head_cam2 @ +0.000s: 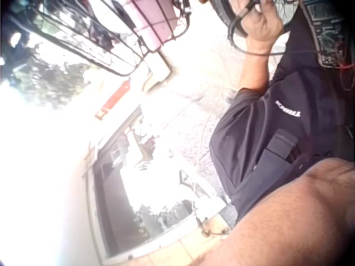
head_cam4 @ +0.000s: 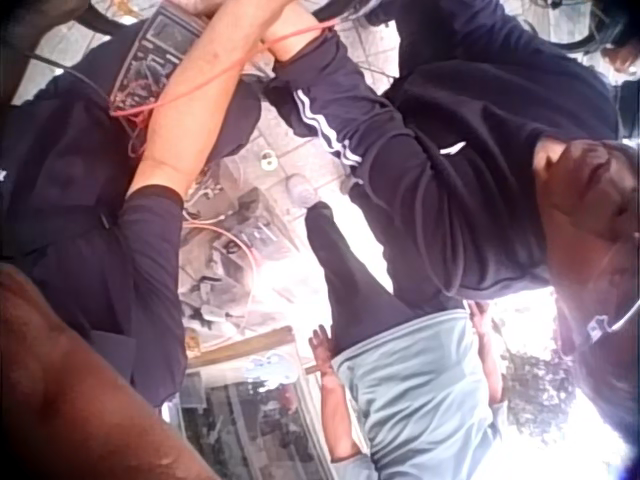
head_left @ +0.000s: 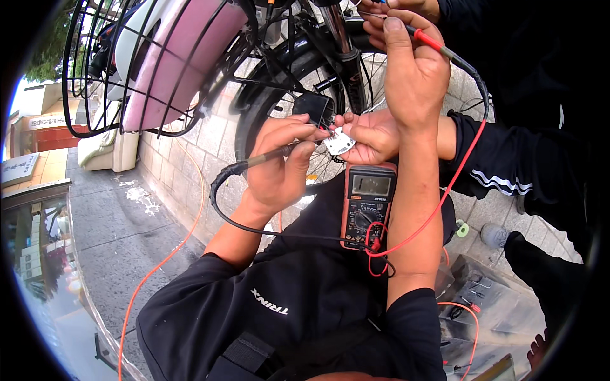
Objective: The person uses a multimeter to test the electrical connections of a bicycle's wiring. They hold the multimeter probes against the wires and connector while another person assists by holding the wires steady.
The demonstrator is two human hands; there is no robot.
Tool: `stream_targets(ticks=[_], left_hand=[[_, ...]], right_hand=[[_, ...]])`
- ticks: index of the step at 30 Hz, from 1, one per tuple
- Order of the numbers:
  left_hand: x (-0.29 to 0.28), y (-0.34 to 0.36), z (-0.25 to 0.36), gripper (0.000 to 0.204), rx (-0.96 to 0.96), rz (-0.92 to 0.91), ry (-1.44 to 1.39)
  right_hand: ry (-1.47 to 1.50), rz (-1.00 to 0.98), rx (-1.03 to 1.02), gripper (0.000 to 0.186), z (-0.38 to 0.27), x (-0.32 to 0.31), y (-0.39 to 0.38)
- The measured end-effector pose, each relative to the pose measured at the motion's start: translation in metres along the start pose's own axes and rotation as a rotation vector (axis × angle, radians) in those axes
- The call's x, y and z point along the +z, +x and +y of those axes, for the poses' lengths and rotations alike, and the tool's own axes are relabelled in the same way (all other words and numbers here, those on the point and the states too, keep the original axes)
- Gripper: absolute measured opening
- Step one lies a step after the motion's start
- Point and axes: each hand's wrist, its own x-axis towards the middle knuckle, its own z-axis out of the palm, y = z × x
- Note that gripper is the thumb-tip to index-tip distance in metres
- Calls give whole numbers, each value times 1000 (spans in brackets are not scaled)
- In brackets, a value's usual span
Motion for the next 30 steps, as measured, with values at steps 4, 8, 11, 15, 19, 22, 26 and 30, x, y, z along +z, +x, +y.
stream_targets(ticks=[4,8,11,15,19,22,26,30], left_hand=[[0,6,0,22,71,-81,76],[2,6,-1,23,62,-84,63],[2,6,0,23,63,-82,83],[3,4,-3,24,62,-82,84],[4,6,1,17,57,-81,126],[3,7,3,18,44,-81,126],[3,7,3,18,44,-85,124],[3,9,5,18,60,-93,154]], right_hand=[[-7,17,61,10,-12,5,-1],[1,8,-3,10,-1,-1,0],[-14,9,0,10,-2,-1,0],[3,20,13,11,-2,0,-1],[43,20,20,12,0,0,-1],[4,11,30,12,-3,0,-2],[19,7,31,12,-2,0,-2],[27,-2,13,12,-2,0,-2]])
